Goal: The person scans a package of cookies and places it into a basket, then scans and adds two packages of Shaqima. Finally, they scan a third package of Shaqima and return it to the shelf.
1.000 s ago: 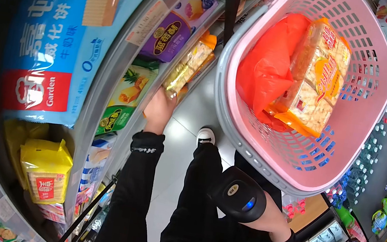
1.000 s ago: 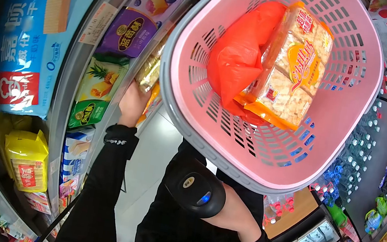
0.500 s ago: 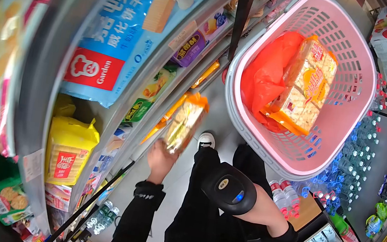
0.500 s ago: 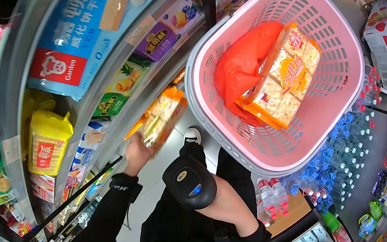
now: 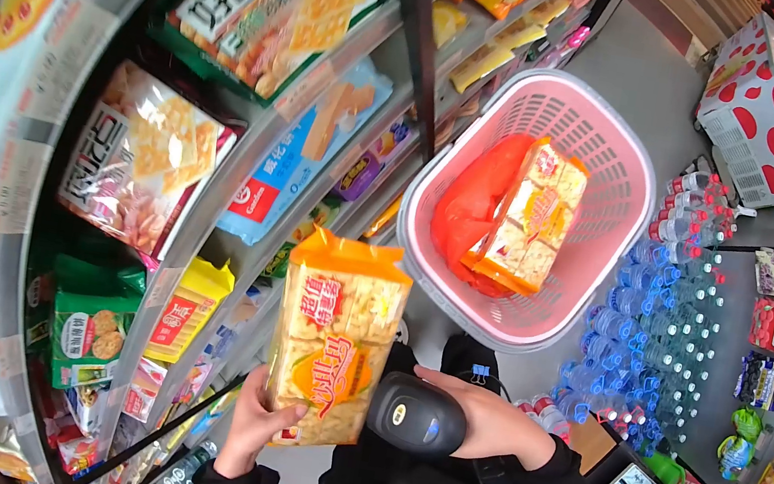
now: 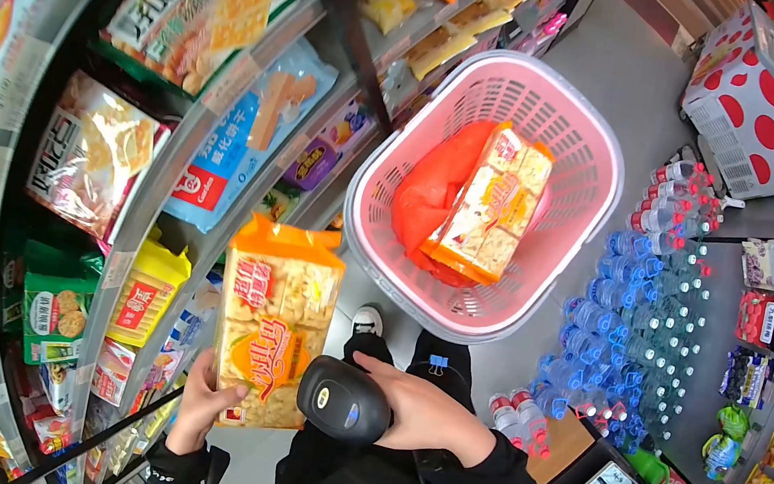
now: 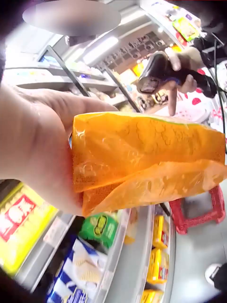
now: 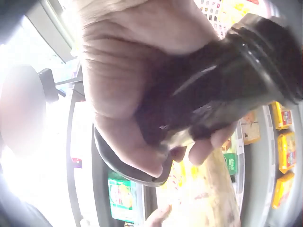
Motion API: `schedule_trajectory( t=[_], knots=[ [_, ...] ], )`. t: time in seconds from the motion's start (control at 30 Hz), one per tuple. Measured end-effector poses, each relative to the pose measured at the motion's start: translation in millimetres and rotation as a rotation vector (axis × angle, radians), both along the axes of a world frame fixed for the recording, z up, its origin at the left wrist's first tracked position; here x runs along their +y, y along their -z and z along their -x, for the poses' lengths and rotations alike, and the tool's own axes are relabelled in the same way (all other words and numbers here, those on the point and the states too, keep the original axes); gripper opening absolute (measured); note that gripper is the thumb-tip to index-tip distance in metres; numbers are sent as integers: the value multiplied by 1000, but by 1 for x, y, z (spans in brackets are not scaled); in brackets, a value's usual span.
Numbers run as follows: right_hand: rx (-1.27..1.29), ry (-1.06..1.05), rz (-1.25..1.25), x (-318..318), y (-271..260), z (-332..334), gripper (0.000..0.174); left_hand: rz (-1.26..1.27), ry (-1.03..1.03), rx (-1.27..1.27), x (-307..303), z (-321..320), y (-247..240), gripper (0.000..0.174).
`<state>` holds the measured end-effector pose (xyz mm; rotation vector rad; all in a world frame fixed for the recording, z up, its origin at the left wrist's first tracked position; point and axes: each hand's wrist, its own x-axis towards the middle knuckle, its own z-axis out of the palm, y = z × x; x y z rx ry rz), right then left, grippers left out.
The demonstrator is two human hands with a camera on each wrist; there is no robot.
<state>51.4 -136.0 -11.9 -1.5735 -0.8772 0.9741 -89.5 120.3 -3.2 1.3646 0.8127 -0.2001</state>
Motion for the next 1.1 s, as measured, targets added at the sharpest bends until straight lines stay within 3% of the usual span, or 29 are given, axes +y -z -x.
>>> schedule_trajectory(
  t=[0.07, 0.17, 0.33, 0.43, 0.47, 0.6, 0.73, 0.87, 0.93, 0.97, 1.0, 1.07, 1.1],
  knots=[
    [18, 13, -19, -13, -8, -6, 61, 82, 36, -27, -15, -31, -17, 59],
    [240, 175, -73, -36, -31, -23, 72, 276, 114, -105, -43, -83, -26, 63],
    [75, 492, -18, -93, -14, -44, 71, 435, 272, -118, -90, -179, 2, 55],
    [147, 675, 32, -105, -10, -70, 66, 604, 279, -35, -116, -223, 29, 52],
    [277, 736, 33, -102, -10, -80, 61, 657, 278, -31, -125, -235, 37, 51],
    [434, 797, 53, -105, 19, -112, 39, 673, 298, 6, -151, -270, 85, 45],
    [464, 818, 151, -106, 48, -132, 31, 759, 319, -36, -168, -288, 111, 45],
    [587, 864, 220, -107, 68, -134, 28, 557, 349, 93, -171, -292, 154, 46],
    [593, 862, 146, -106, 76, -129, 28, 253, 464, -23, -170, -289, 167, 46],
    [682, 855, 228, -107, 72, -128, 29, 105, 531, -87, -173, -290, 160, 55],
    [693, 844, 227, -109, 73, -125, 29, -195, 651, -196, -167, -290, 177, 64],
    [538, 923, 101, -115, 75, -114, 31, -899, 647, -159, -173, -282, 156, 68],
    [612, 954, 126, -118, 71, -109, 33, -860, 604, -184, -174, -279, 148, 58]
  ],
)
